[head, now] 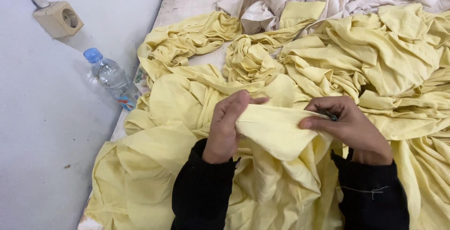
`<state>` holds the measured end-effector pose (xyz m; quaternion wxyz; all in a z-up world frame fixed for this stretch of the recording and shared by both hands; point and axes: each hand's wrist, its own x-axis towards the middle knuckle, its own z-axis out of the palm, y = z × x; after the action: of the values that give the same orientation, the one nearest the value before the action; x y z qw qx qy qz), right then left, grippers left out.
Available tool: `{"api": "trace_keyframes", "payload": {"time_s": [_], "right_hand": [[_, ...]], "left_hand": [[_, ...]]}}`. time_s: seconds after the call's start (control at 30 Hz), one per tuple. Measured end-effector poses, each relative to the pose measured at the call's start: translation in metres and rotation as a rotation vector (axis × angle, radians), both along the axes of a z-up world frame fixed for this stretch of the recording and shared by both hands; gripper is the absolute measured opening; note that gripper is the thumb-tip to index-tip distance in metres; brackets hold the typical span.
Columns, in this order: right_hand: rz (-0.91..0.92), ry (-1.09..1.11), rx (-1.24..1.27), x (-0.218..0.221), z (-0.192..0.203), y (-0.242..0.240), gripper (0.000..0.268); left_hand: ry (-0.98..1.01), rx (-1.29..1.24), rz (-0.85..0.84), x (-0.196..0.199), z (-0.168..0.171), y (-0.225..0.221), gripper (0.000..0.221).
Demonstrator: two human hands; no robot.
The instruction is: Trimming excess threads from yellow fabric pieces using a thread trimmer in a sewing factory
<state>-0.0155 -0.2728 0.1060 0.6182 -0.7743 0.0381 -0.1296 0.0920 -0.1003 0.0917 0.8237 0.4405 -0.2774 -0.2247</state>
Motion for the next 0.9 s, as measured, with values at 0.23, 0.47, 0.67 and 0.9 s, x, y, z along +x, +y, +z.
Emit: {"api": "trace_keyframes", "payload": {"time_s": [0.23,0.47,0.67,0.9], "right_hand": [[0.085,-0.066,0.011,-0.004,-0.018,-0.021,0.01],[0.129,-0.045,-0.031,-0.003,-0.009,-0.01,0.016],[-0.022,-0.132,-0.183,0.006,-0.006,-0.004,0.014],[0.004,-0.118,-0.25,0.005,-0.002,-0.004,0.007]], "left_hand": [[-0.01,-0.034,-0.002,0.011,0.01,0.013,0.025],[-0.206,0.186,0.098,0.019,0.016,0.027,0.033],[-0.35,0.201,0.056,0.006,0.018,0.024,0.019],[-0.335,0.229,0.06,-0.004,0.025,0.025,0.027]]}}
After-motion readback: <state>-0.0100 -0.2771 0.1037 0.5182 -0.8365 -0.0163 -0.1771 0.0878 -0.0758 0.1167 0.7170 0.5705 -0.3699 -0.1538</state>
